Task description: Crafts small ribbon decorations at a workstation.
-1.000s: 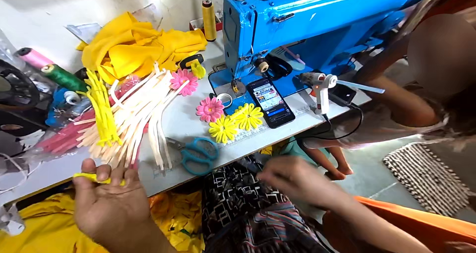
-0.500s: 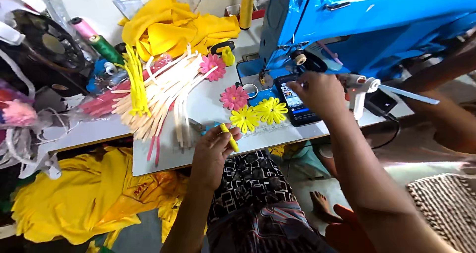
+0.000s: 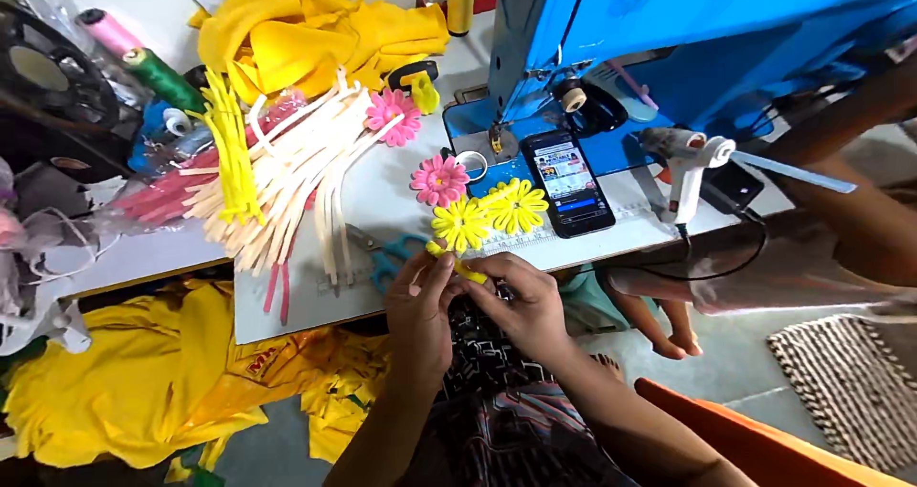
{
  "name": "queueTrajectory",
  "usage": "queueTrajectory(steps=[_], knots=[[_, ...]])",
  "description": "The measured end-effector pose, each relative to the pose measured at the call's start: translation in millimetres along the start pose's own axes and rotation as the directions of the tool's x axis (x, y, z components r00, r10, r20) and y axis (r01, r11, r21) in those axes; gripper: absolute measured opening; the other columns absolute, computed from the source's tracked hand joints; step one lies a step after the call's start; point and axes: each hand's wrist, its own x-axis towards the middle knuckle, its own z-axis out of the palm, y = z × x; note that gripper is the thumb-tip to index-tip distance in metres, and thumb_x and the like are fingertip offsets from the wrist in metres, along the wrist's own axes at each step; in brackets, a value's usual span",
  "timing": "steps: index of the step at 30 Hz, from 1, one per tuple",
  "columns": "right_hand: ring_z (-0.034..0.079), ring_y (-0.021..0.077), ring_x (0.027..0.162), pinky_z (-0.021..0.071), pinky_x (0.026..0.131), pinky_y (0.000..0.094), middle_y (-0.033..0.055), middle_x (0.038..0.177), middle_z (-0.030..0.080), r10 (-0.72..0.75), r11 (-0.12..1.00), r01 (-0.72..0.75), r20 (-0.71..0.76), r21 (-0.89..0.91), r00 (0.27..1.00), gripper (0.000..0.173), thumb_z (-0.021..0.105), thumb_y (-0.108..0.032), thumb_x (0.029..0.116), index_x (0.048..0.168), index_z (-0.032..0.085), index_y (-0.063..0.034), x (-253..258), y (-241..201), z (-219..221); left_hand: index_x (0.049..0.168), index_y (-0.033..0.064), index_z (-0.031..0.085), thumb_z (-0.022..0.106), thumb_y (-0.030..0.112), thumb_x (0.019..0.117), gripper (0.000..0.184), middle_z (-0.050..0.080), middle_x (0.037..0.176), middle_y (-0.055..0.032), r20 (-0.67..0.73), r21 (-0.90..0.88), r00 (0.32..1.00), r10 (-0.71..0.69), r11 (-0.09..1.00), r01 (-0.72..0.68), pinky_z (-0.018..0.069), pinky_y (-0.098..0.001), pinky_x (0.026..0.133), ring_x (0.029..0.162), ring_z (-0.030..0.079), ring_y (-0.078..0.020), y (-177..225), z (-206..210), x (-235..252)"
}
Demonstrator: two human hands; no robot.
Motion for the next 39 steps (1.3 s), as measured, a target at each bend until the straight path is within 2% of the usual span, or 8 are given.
queueTrajectory(steps=[6,12,16,20,23,26,30,39], knots=[[0.06,-0.0026,0.077,0.0531,0.072,0.0139,0.0009,0.088,0.068,0.071,0.985,-0.076,0.032,0.156,0.997,0.01,0.068,-0.008,0.0944,0.099,0.071,0.0012,5,-11,2,0.116,0.0005,0.072,0.064,-0.005,0.0921,0.026,0.074,0.105,-0.0005,0.132,0.237,0.916,0.379,0.885,-0.4,0.0624,-0.0294,0.081,0.087,0.072,-0.0093,-7,-19,0],[0.065,0.0006,0.079,0.0574,0.073,0.0189,-0.0033,0.096,0.07,0.227,0.942,-0.206,-0.053,0.264,0.973,0.018,0.066,-0.004,0.0957,0.113,0.072,-0.005,13,-13,5,0.107,0.0019,0.075,0.065,-0.002,0.0925,0.018,0.072,0.107,-0.0004,0.219,0.285,0.879,0.424,0.834,-0.473,0.062,-0.0257,0.077,0.087,0.071,-0.0074,-7,-21,-2],[0.067,0.003,0.079,0.0594,0.073,0.0204,-0.0017,0.1,0.072,0.295,0.907,-0.265,-0.046,0.328,0.954,0.022,0.067,-0.004,0.0961,0.118,0.073,-0.0058,15,-16,11,0.109,0.0005,0.074,0.063,0.001,0.0958,0.017,0.074,0.102,-0.0012,0.188,0.262,0.889,0.418,0.851,-0.456,0.0627,-0.0295,0.08,0.086,0.072,-0.0104,-5,-23,-1],[0.065,0.0018,0.073,0.0556,0.069,0.0184,-0.0025,0.087,0.072,0.376,0.792,-0.351,0.054,0.499,0.925,0.017,0.068,-0.001,0.0937,0.107,0.073,-0.01,17,-20,15,0.11,0.0043,0.075,0.058,0.004,0.1002,0.02,0.075,0.101,-0.0018,0.108,0.184,0.934,0.341,0.916,-0.356,0.0618,-0.0287,0.078,0.086,0.072,-0.011,2,-22,-1],[0.065,0.0014,0.072,0.0549,0.07,0.0184,-0.0018,0.086,0.072,0.448,0.671,-0.431,0.133,0.604,0.884,0.019,0.067,0.002,0.0906,0.102,0.074,-0.0117,19,-26,15,0.104,0.0106,0.074,0.054,0.002,0.1001,0.022,0.074,0.094,-0.0004,0.045,-0.002,0.982,0.185,0.983,-0.185,0.056,-0.0202,0.068,0.076,0.068,-0.0057,11,-20,-1],[0.064,0.0026,0.072,0.0549,0.07,0.0193,0.0004,0.085,0.072,0.504,0.515,-0.491,0.215,0.703,0.837,0.018,0.067,0.001,0.0911,0.101,0.075,-0.0127,22,-28,14,0.099,0.0128,0.069,0.045,0.007,0.104,0.025,0.07,0.088,-0.0012,0.159,-0.199,0.987,0.006,0.98,0.026,0.0546,-0.0172,0.064,0.071,0.065,-0.0041,16,-23,-1],[0.067,0.0065,0.075,0.0568,0.075,0.0218,0.0062,0.092,0.073,0.497,0.239,-0.478,0.316,0.846,0.808,0.019,0.067,0.001,0.0911,0.106,0.075,-0.0095,25,-27,12,0.099,0.0074,0.071,0.049,0.004,0.1025,0.023,0.072,0.091,-0.0059,0.209,-0.304,0.978,0.003,0.951,0.063,0.0569,-0.0176,0.067,0.073,0.068,-0.0054,14,-23,-3],[0.071,0.0108,0.086,0.0586,0.081,0.0252,0.0092,0.102,0.074,0.516,0.328,-0.437,0.228,0.838,0.825,0.014,0.063,-0.002,0.0966,0.1,0.075,-0.008,24,-34,19,0.107,0.006,0.068,0.04,0.004,0.107,0.027,0.071,0.081,-0.0047,0.067,-0.42,0.991,-0.119,0.897,0.137,0.061,-0.0209,0.069,0.07,0.071,-0.0086,19,-16,-6]])
